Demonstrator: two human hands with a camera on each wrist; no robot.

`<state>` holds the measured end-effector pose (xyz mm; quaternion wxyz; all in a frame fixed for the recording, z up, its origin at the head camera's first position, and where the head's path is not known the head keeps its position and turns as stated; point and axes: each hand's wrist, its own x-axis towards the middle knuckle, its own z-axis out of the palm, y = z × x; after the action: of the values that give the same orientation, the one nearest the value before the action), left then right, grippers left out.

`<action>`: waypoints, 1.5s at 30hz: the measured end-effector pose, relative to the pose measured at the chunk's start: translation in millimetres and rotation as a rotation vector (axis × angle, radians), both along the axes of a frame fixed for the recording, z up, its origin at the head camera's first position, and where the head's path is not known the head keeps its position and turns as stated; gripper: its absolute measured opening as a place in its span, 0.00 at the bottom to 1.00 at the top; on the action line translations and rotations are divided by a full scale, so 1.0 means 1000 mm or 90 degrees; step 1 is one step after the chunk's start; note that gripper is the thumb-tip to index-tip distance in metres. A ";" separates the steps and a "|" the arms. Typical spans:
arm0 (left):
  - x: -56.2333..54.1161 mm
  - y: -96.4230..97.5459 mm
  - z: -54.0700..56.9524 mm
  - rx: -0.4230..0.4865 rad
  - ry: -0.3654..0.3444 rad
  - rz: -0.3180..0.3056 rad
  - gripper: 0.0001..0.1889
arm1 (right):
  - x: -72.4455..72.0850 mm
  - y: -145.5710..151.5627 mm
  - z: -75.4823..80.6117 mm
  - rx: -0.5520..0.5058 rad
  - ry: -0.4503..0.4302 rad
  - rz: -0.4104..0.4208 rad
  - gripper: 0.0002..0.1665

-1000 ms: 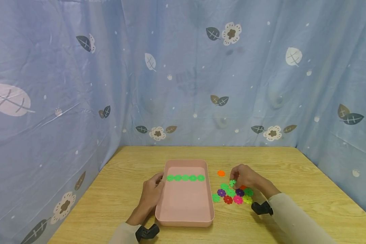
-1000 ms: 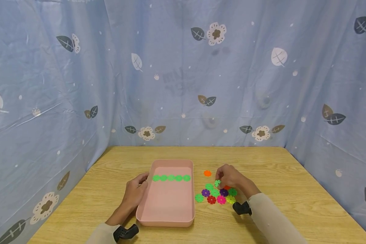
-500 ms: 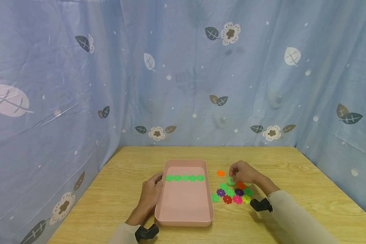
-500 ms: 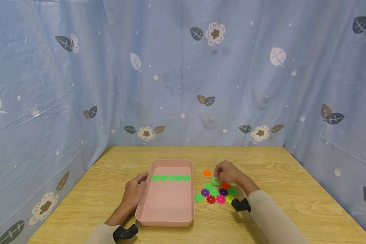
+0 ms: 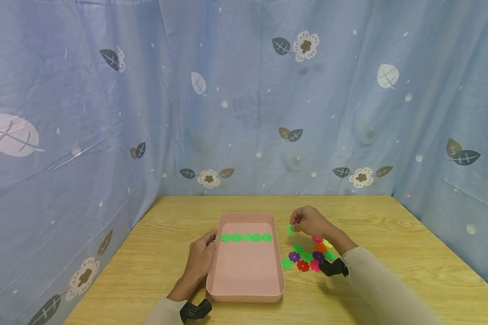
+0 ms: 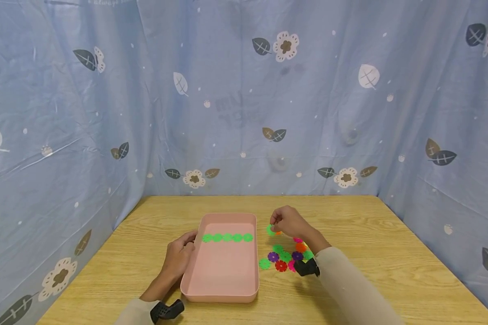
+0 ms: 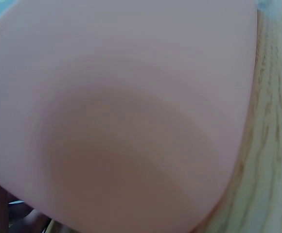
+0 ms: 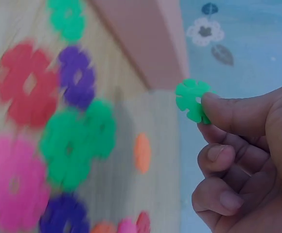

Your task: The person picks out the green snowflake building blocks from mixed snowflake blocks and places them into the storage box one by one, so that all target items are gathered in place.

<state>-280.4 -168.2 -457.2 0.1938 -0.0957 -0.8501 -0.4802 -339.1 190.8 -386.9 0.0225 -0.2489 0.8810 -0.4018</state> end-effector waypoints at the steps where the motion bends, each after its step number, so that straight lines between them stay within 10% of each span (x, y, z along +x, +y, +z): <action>1: 0.000 0.000 0.000 0.001 0.000 0.001 0.22 | -0.001 -0.004 0.001 -0.005 0.002 0.001 0.03; 24: 0.001 -0.001 0.002 -0.008 0.008 -0.009 0.22 | 0.002 -0.104 0.032 -0.113 -0.046 0.021 0.02; 45: 0.001 0.000 0.001 -0.009 -0.002 -0.005 0.22 | 0.004 -0.157 -0.005 -0.143 -0.133 -0.041 0.02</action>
<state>-279.3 -167.7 -456.4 0.1895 -0.0998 -0.8535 -0.4751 -335.2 34.1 -392.2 0.0735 -0.1786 0.8310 -0.5217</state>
